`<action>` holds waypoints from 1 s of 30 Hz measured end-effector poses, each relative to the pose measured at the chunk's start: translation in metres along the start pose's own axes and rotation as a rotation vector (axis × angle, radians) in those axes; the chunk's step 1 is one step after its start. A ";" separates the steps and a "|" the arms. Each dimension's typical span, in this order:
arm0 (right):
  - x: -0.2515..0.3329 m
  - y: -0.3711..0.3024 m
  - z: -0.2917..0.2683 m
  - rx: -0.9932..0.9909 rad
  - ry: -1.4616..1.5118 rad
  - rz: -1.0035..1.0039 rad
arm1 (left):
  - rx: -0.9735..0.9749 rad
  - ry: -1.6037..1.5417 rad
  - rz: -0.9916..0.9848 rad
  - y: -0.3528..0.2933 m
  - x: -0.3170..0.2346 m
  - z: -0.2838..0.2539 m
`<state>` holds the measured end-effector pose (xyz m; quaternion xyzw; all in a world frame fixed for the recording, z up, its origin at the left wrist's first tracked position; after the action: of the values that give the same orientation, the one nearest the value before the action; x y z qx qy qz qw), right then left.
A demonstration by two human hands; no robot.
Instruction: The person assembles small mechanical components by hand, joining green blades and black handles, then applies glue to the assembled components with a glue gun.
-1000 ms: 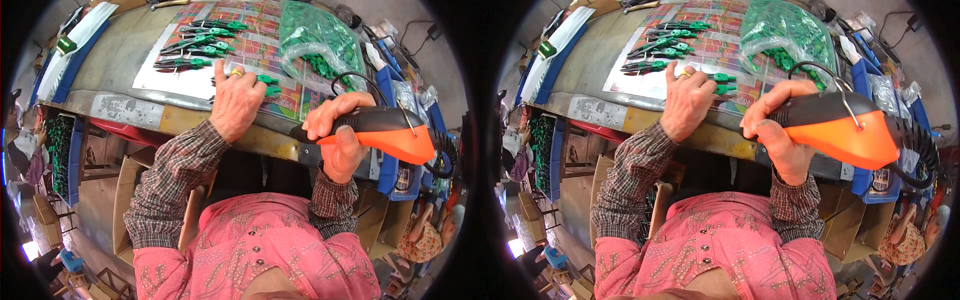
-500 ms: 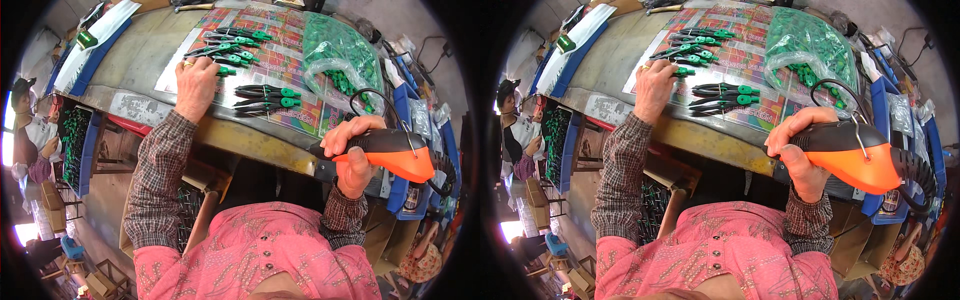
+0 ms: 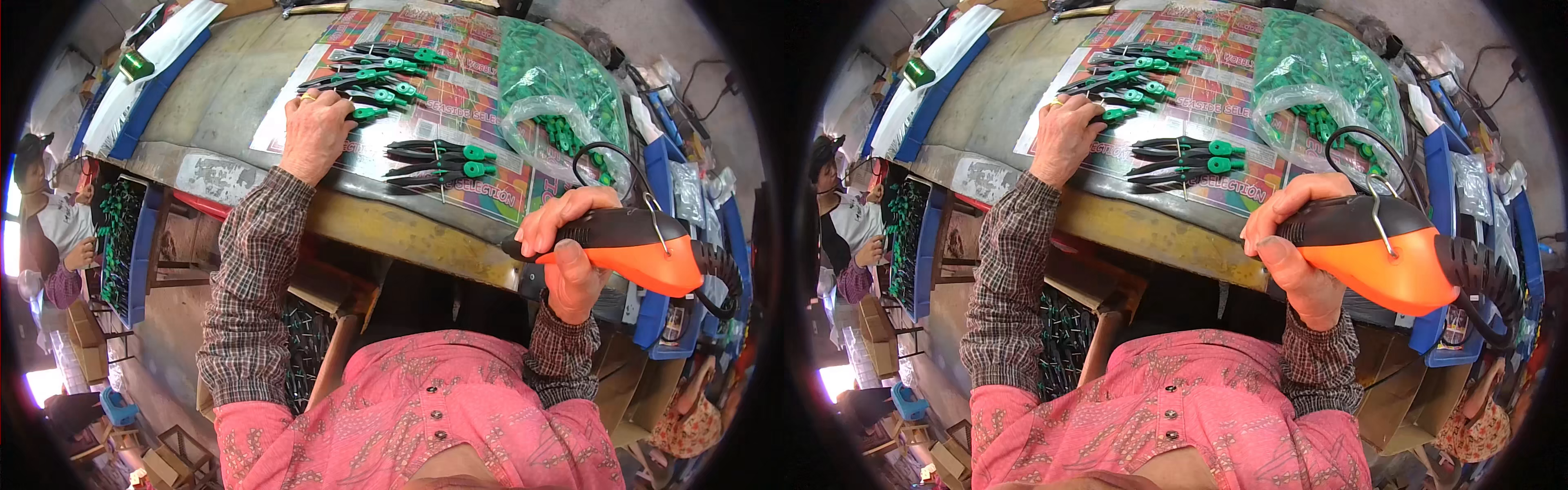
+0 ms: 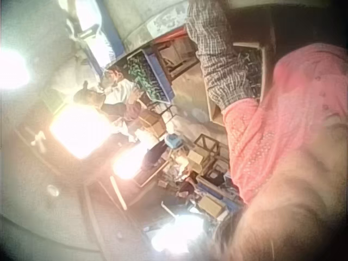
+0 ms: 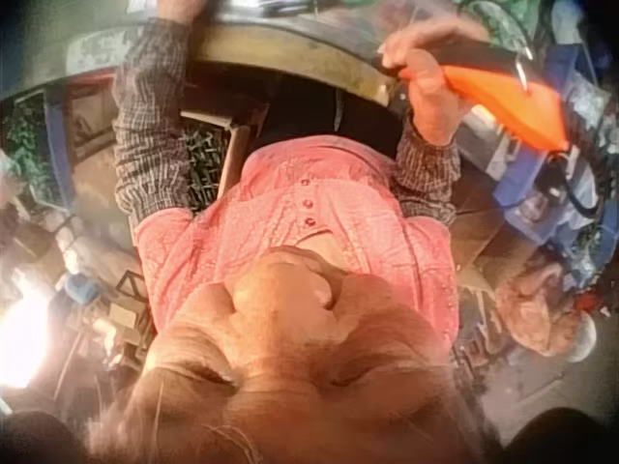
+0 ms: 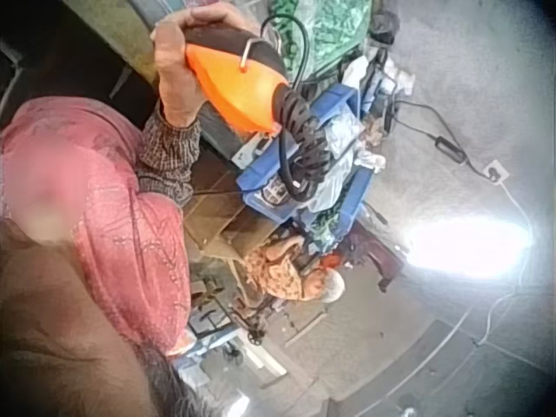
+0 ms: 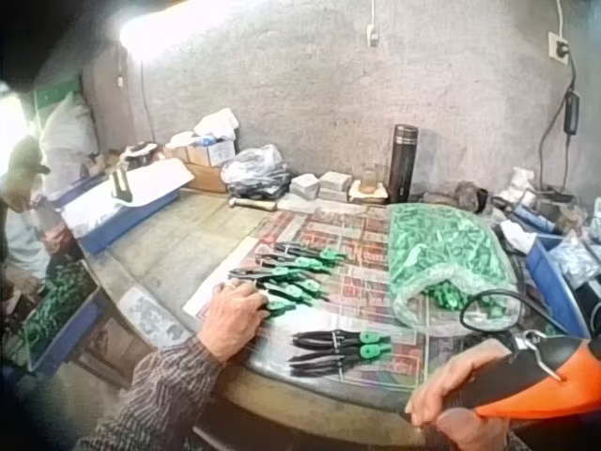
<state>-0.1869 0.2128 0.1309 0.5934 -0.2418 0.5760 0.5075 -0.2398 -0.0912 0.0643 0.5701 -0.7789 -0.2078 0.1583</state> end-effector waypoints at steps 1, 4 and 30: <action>0.000 0.000 0.000 0.008 -0.004 -0.003 | 0.034 -0.001 -0.016 -0.001 -0.002 -0.004; 0.001 -0.001 0.000 0.011 -0.004 -0.006 | -0.008 -0.043 -0.015 -0.006 -0.011 -0.015; 0.014 -0.015 -0.007 0.104 -0.036 -0.068 | -0.006 -0.361 0.096 -0.049 -0.191 -0.038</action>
<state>-0.1737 0.2284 0.1383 0.6371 -0.2005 0.5593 0.4910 -0.1241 0.0732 0.0708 0.4851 -0.8205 -0.3013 0.0274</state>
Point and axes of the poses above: each hand's wrist, its own y-axis towards the middle knuckle, its own z-axis out of the palm, x = y × z, the point moved 4 cm from there along y, towards the middle knuckle, and after that the axes turned 9 degrees about z, right-handed, at the moved point
